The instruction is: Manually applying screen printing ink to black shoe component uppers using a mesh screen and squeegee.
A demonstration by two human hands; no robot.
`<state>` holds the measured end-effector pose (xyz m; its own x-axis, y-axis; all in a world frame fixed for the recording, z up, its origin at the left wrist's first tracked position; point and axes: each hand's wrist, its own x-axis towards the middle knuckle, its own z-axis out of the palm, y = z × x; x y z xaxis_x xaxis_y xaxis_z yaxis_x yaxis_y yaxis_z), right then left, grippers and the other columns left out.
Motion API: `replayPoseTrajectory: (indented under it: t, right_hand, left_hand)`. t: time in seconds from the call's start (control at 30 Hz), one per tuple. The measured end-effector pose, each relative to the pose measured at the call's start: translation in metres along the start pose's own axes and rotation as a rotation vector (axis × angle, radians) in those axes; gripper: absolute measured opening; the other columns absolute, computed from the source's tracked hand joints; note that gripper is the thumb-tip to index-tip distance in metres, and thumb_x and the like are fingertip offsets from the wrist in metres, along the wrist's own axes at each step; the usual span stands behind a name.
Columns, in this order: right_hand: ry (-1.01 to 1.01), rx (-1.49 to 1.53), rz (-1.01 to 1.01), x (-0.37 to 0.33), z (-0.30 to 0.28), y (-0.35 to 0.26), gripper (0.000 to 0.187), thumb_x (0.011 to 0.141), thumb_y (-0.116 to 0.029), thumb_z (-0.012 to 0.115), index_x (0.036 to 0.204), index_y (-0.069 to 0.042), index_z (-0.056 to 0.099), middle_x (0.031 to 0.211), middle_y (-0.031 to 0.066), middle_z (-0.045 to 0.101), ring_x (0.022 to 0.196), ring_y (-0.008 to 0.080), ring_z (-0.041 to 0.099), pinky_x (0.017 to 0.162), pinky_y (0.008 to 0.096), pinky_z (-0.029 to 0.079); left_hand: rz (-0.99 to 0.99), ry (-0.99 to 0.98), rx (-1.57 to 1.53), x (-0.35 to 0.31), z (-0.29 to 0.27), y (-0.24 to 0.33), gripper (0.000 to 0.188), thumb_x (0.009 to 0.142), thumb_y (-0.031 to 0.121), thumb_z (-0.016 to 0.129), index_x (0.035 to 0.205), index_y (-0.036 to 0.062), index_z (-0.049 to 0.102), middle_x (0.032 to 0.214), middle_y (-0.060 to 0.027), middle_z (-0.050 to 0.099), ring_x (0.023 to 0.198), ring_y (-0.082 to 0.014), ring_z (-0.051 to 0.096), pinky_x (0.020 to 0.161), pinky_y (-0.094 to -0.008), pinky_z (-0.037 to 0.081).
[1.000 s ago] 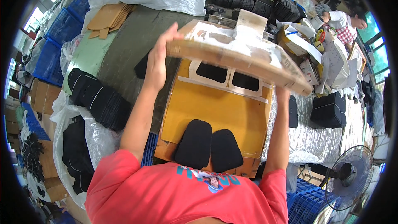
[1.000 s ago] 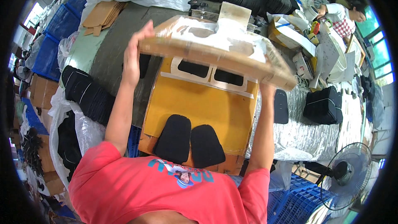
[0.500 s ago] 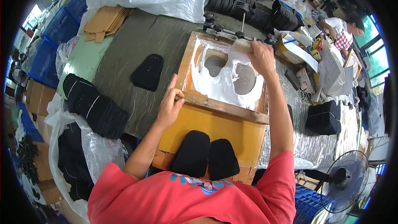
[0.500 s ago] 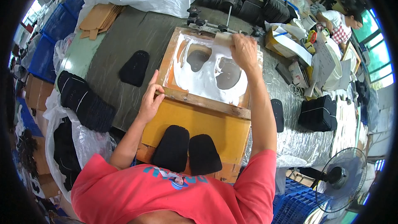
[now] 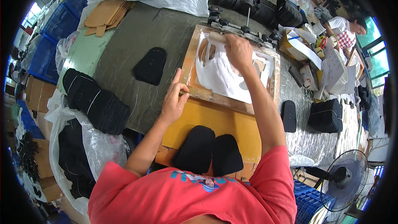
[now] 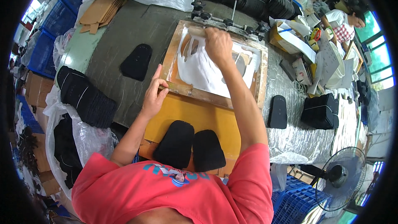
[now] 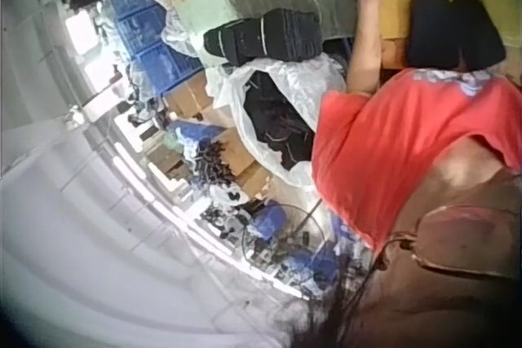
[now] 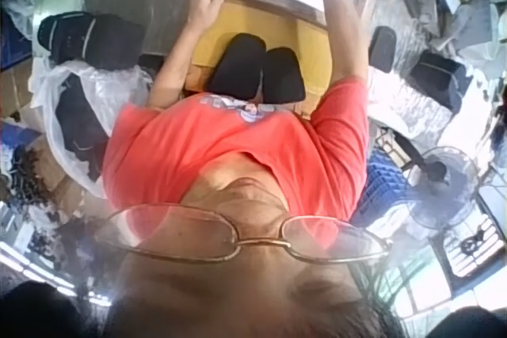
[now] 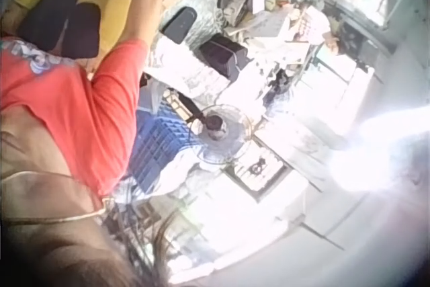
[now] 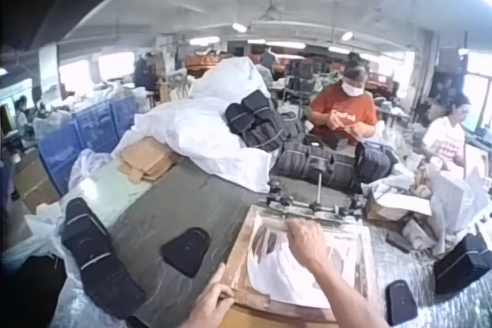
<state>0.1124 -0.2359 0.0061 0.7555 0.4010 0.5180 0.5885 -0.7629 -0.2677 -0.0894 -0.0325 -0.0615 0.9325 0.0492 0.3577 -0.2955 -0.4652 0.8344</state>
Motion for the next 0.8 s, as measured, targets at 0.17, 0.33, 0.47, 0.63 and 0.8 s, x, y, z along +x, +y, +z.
replayPoseTrajectory:
  t: [0.17, 0.33, 0.47, 0.63, 0.8]
  right_hand:
    - [-0.215, 0.100, -0.172, -0.068, -0.042, -0.023, 0.021, 0.081, -0.005, 0.067, 0.102, -0.012, 0.069, 0.088, 0.0095, 0.068, 0.090, 0.0289, 0.064, 0.093, 0.0420, 0.047]
    - [-0.343, -0.051, 0.155, -0.046, -0.084, 0.033, 0.021, 0.081, -0.007, 0.067, 0.101, -0.010, 0.069, 0.088, 0.0110, 0.069, 0.090, 0.0310, 0.064, 0.094, 0.0435, 0.045]
    - [0.000, -0.111, 0.075, -0.058, -0.066, 0.064, 0.019, 0.082, -0.009, 0.064, 0.100, -0.009, 0.069, 0.087, 0.0114, 0.067, 0.091, 0.0325, 0.063, 0.095, 0.0439, 0.044]
    - [-0.045, -0.066, 0.093, -0.136, -0.088, 0.022, 0.024, 0.081, -0.002, 0.060, 0.101, -0.011, 0.069, 0.089, 0.0107, 0.067, 0.093, 0.0307, 0.063, 0.101, 0.0461, 0.041]
    - [-0.067, -0.042, 0.137, -0.103, -0.100, 0.039, 0.025, 0.075, -0.003, 0.065, 0.100, -0.008, 0.068, 0.092, 0.0124, 0.066, 0.090, 0.0333, 0.062, 0.087, 0.0456, 0.046]
  left_hand:
    - [-0.059, 0.007, 0.007, -0.008, -0.008, 0.001, 0.013, 0.087, -0.001, 0.058, 0.096, 0.0044, 0.051, 0.155, -0.0285, 0.026, 0.131, -0.0338, 0.047, 0.095, -0.0358, 0.044]
    - [-0.037, 0.015, -0.017, -0.003, -0.002, 0.009, 0.011, 0.088, -0.001, 0.053, 0.096, 0.0048, 0.049, 0.157, -0.0259, 0.026, 0.127, -0.0273, 0.048, 0.095, -0.0322, 0.042]
    - [0.013, 0.011, 0.009, 0.002, 0.002, 0.008, 0.011, 0.088, -0.001, 0.052, 0.097, 0.0041, 0.049, 0.157, -0.0251, 0.026, 0.134, -0.0295, 0.044, 0.100, -0.0353, 0.040]
    - [0.037, 0.026, 0.093, -0.003, -0.004, -0.005, 0.014, 0.088, -0.002, 0.055, 0.099, 0.0043, 0.049, 0.156, -0.0286, 0.026, 0.139, -0.0369, 0.038, 0.100, -0.0381, 0.042]
    - [0.011, -0.037, 0.067, 0.001, -0.005, 0.008, 0.018, 0.085, -0.003, 0.057, 0.100, 0.0052, 0.049, 0.157, -0.0301, 0.021, 0.140, -0.0371, 0.037, 0.104, -0.0380, 0.038]
